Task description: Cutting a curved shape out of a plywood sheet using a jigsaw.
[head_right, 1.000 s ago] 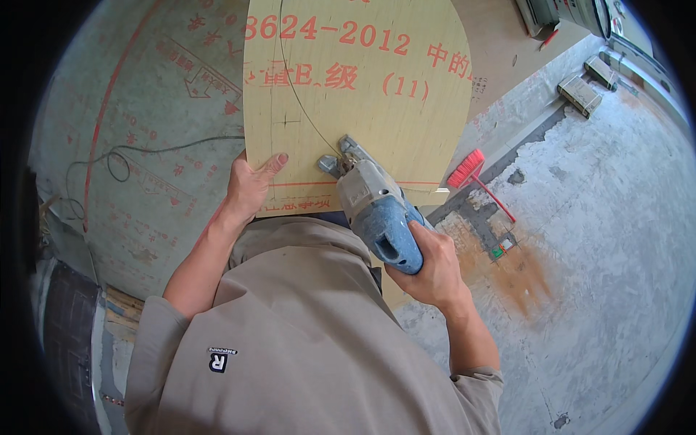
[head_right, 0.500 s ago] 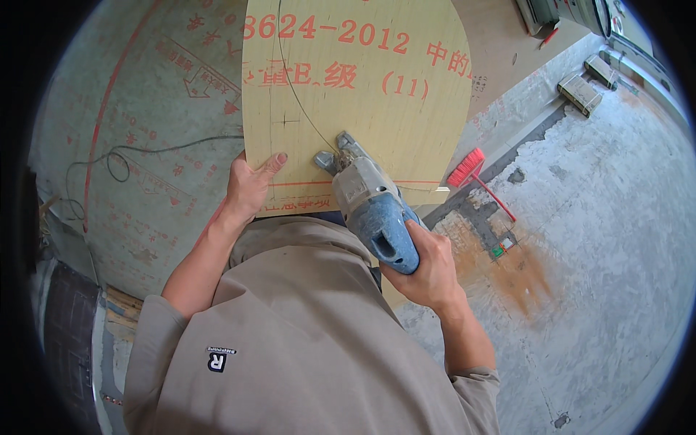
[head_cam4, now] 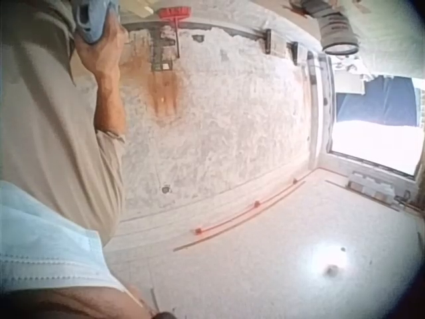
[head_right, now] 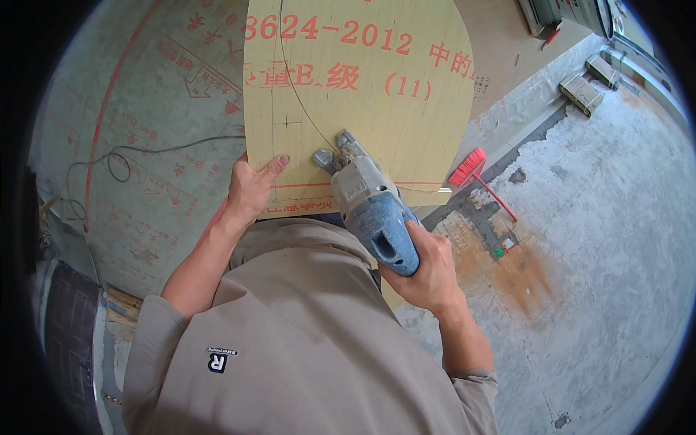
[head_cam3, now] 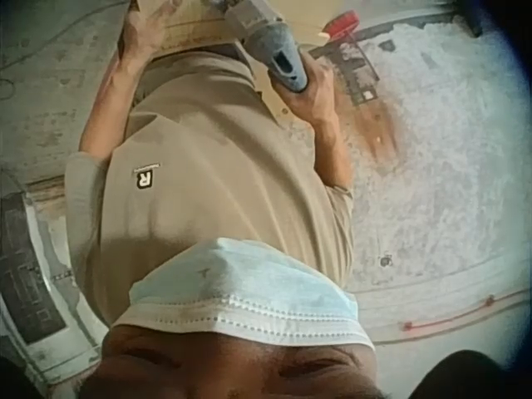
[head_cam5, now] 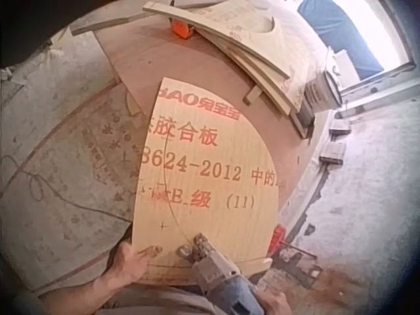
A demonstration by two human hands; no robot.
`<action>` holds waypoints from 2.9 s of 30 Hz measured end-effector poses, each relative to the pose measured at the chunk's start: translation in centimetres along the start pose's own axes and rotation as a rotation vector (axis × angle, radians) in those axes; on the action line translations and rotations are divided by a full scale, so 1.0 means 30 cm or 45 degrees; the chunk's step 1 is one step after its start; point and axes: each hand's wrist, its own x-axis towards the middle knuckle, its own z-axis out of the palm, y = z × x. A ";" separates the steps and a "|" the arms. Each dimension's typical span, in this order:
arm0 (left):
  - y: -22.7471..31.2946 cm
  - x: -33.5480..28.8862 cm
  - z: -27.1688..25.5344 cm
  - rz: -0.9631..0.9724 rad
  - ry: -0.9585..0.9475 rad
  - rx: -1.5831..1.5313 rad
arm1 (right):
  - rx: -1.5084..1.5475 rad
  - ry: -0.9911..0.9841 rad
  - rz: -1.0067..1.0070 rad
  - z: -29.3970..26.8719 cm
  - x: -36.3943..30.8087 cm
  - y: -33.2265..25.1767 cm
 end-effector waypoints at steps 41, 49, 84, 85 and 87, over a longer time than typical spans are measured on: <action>0.043 -0.018 0.015 0.008 -0.014 0.002 | 0.049 -0.013 0.013 -0.004 0.023 -0.037; 0.032 -0.021 0.018 -0.006 -0.002 0.017 | 0.058 0.007 0.014 -0.001 0.024 -0.045; 0.023 -0.055 0.049 -0.026 0.019 0.062 | 0.056 0.059 -0.006 0.005 0.030 -0.076; 0.022 -0.060 0.054 -0.003 0.022 0.037 | 0.056 0.061 -0.005 0.002 0.025 -0.076; 0.015 -0.064 0.055 -0.019 0.026 0.077 | 0.040 0.053 0.007 0.002 0.024 -0.074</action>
